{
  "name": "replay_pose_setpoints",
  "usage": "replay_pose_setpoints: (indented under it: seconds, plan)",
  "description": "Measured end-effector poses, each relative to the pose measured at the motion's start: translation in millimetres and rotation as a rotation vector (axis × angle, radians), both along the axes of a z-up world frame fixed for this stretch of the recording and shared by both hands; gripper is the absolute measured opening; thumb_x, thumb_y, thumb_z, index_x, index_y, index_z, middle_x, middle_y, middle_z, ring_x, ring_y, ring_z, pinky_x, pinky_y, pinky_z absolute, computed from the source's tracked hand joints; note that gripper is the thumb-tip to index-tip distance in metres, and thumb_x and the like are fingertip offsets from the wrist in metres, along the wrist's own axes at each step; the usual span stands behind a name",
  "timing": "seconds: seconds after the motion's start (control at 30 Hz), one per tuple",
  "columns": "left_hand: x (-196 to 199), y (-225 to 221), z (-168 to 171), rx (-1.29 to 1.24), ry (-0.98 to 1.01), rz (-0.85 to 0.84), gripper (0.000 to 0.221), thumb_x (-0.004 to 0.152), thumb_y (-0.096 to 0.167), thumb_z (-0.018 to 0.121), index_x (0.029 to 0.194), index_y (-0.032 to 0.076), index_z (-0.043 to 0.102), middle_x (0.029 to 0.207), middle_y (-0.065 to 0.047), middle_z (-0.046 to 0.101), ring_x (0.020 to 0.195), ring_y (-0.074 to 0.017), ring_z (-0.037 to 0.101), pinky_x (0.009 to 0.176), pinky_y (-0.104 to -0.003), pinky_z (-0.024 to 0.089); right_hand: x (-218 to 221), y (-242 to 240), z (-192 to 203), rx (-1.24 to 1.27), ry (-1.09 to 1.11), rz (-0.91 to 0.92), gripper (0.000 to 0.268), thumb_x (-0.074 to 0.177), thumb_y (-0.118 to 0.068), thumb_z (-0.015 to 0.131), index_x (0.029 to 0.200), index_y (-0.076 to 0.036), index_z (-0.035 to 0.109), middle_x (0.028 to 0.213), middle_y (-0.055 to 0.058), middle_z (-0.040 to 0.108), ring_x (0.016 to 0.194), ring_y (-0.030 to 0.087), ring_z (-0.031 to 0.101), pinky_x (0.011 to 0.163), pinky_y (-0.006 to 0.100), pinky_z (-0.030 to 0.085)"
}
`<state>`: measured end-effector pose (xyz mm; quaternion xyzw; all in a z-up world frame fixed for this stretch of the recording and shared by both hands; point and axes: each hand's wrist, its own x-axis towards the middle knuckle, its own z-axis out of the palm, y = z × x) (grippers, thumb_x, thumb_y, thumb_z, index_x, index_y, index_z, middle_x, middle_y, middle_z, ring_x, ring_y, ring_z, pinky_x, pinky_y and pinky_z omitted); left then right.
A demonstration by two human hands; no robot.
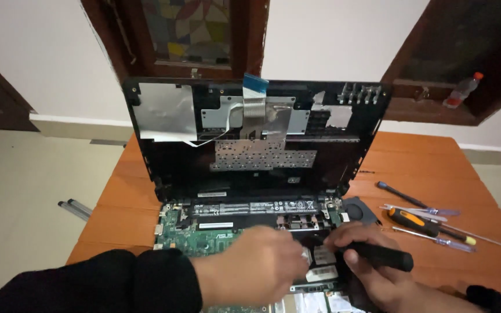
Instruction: Disassembling internal components of a laptop by unscrewing parts and disconnecting ribbon cables.
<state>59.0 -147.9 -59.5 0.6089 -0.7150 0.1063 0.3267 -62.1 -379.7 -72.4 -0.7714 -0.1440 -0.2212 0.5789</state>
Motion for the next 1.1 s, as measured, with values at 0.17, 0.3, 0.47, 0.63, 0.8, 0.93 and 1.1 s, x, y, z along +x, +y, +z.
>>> replay_pose_setpoints:
  seconds: [0.17, 0.3, 0.47, 0.63, 0.8, 0.93, 1.1]
  plan:
    - [7.8, -2.5, 18.7, 0.189, 0.182, 0.282, 0.036, 0.079, 0.005, 0.050, 0.109, 0.006, 0.071, 0.091, -0.009, 0.065, 0.085, -0.0328, 0.056, 0.070, -0.046, 0.045, -1.1, 5.7, 5.9, -0.029, 0.011, -0.012, 0.022, 0.099, -0.027, 0.061, 0.102, -0.007, 0.070, 0.096, 0.013, 0.076, 0.095, 0.026, 0.076, 0.084, 0.038, 0.059]
    - [11.4, -5.6, 8.7, 0.300, -0.025, 0.397, 0.051, 0.085, 0.009, 0.055, 0.134, 0.006, 0.066, 0.098, -0.009, 0.059, 0.091, -0.0342, 0.051, 0.073, -0.047, 0.040, 2.2, 9.8, 12.9, -0.065, -0.032, -0.008, 0.022, 0.099, -0.027, 0.060, 0.101, -0.008, 0.072, 0.094, 0.011, 0.078, 0.091, 0.025, 0.077, 0.080, 0.038, 0.060]
    - [13.4, -5.9, 4.9, 0.295, -0.082, 0.390, 0.030, 0.085, 0.013, 0.060, 0.112, 0.009, 0.074, 0.092, -0.009, 0.056, 0.086, -0.0341, 0.050, 0.070, -0.048, 0.039, 3.4, 8.5, 11.7, -0.068, -0.031, 0.005, 0.026, 0.100, -0.031, 0.059, 0.100, -0.007, 0.070, 0.093, 0.012, 0.075, 0.089, 0.026, 0.075, 0.078, 0.038, 0.059]
    - [18.7, -6.5, -1.7, 0.303, -0.097, 0.401, 0.019, 0.085, 0.016, 0.064, 0.101, 0.010, 0.072, 0.091, -0.008, 0.054, 0.086, -0.0324, 0.049, 0.070, -0.046, 0.038, 2.6, 7.8, 14.4, -0.088, -0.015, 0.007, 0.024, 0.101, -0.029, 0.058, 0.102, -0.008, 0.069, 0.097, 0.013, 0.075, 0.095, 0.027, 0.077, 0.082, 0.039, 0.060]
    - [23.5, -9.4, -6.3, 0.237, -0.031, 0.320, 0.007, 0.085, 0.003, 0.057, 0.084, 0.005, 0.063, 0.085, -0.012, 0.048, 0.078, -0.0334, 0.044, 0.062, -0.045, 0.033, 10.8, -6.0, 18.0, -0.485, -0.155, 0.026, 0.035, 0.103, -0.044, 0.050, 0.098, -0.014, 0.067, 0.095, 0.007, 0.079, 0.087, 0.025, 0.080, 0.076, 0.037, 0.061]
    - [23.4, -11.9, -5.8, 0.244, -0.048, 0.334, 0.005, 0.084, 0.009, 0.062, 0.083, 0.006, 0.066, 0.088, -0.009, 0.052, 0.082, -0.0323, 0.047, 0.062, -0.046, 0.037, 38.5, 4.0, 41.1, -0.270, 0.031, 0.046, 0.024, 0.098, -0.028, 0.062, 0.100, -0.007, 0.075, 0.098, 0.006, 0.077, 0.092, 0.020, 0.074, 0.083, 0.033, 0.060]
    - [25.6, -8.2, -0.5, 0.240, -0.117, 0.269, 0.010, 0.086, 0.010, 0.062, 0.076, 0.007, 0.061, 0.084, -0.010, 0.051, 0.078, -0.0315, 0.050, 0.059, -0.045, 0.040, 70.7, 13.3, 20.6, 0.095, -0.001, 0.011, 0.024, 0.107, -0.026, 0.048, 0.104, -0.004, 0.059, 0.087, 0.011, 0.065, 0.069, 0.017, 0.059, 0.066, 0.028, 0.052]
